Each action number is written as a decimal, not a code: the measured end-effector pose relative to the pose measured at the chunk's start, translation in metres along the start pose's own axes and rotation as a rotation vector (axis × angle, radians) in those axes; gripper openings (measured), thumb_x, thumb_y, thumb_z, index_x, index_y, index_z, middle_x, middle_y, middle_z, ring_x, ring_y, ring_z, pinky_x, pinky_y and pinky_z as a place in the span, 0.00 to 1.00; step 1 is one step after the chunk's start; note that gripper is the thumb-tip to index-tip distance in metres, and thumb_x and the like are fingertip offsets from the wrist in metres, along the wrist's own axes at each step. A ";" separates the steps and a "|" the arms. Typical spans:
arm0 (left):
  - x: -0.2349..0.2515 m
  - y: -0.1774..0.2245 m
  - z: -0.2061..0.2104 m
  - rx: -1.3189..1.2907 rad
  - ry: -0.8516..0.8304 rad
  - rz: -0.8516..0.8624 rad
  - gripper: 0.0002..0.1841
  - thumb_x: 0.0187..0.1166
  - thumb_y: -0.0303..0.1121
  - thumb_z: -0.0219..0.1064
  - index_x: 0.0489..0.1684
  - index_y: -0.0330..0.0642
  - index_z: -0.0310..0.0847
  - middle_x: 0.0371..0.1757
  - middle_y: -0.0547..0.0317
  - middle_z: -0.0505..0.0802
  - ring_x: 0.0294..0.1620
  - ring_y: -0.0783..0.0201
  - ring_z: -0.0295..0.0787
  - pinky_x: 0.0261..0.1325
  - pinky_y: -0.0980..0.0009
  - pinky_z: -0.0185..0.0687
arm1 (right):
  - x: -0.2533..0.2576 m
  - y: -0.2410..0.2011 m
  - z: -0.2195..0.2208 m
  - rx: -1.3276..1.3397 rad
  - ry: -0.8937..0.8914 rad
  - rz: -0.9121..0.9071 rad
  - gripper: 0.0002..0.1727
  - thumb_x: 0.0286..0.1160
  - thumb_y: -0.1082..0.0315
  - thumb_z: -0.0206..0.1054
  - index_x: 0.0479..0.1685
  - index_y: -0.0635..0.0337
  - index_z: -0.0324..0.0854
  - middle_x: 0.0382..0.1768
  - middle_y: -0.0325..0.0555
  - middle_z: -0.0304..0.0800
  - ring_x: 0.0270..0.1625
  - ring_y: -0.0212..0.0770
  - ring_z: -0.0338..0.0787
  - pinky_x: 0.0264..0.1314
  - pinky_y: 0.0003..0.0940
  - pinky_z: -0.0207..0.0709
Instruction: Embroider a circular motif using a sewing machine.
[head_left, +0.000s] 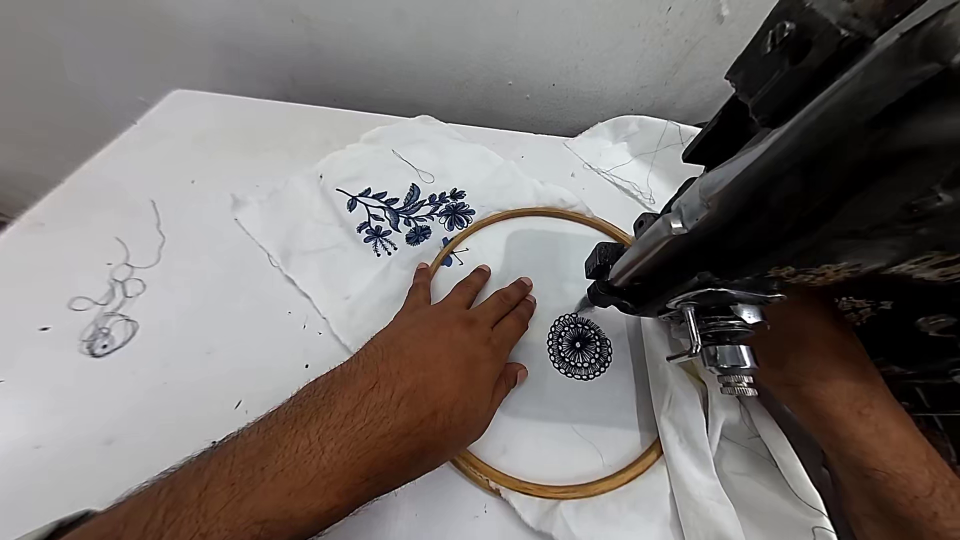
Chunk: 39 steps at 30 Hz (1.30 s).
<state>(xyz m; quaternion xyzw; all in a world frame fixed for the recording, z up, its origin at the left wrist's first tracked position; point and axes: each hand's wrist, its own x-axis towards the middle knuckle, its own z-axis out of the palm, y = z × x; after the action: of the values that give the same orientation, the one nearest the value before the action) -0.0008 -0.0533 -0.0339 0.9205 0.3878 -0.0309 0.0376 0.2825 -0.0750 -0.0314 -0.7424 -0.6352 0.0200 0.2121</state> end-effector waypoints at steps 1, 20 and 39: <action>0.000 -0.001 -0.001 0.002 -0.003 -0.003 0.33 0.89 0.57 0.43 0.90 0.52 0.67 0.93 0.67 0.67 0.92 0.46 0.59 0.81 0.22 0.52 | -0.001 0.001 0.001 0.019 0.011 -0.021 0.12 0.66 0.62 0.74 0.33 0.64 0.83 0.34 0.57 0.86 0.42 0.54 0.87 0.40 0.59 0.73; 0.016 -0.034 -0.004 -0.116 0.133 0.134 0.26 0.81 0.54 0.64 0.72 0.51 0.84 0.77 0.63 0.84 0.76 0.53 0.79 0.75 0.42 0.71 | 0.008 -0.006 -0.014 -0.097 -0.219 0.042 0.14 0.73 0.71 0.76 0.21 0.63 0.80 0.23 0.54 0.81 0.31 0.53 0.82 0.35 0.57 0.71; 0.011 -0.004 0.010 -0.067 0.133 0.008 0.33 0.86 0.62 0.49 0.83 0.54 0.75 0.88 0.67 0.74 0.89 0.49 0.65 0.80 0.34 0.66 | 0.001 -0.002 -0.008 -0.090 -0.127 -0.020 0.13 0.72 0.64 0.75 0.30 0.67 0.83 0.28 0.60 0.84 0.34 0.60 0.86 0.35 0.63 0.74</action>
<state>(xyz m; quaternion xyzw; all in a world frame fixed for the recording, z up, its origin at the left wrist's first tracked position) 0.0033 -0.0437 -0.0449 0.9202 0.3867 0.0437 0.0426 0.2829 -0.0761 -0.0227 -0.7420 -0.6550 0.0364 0.1381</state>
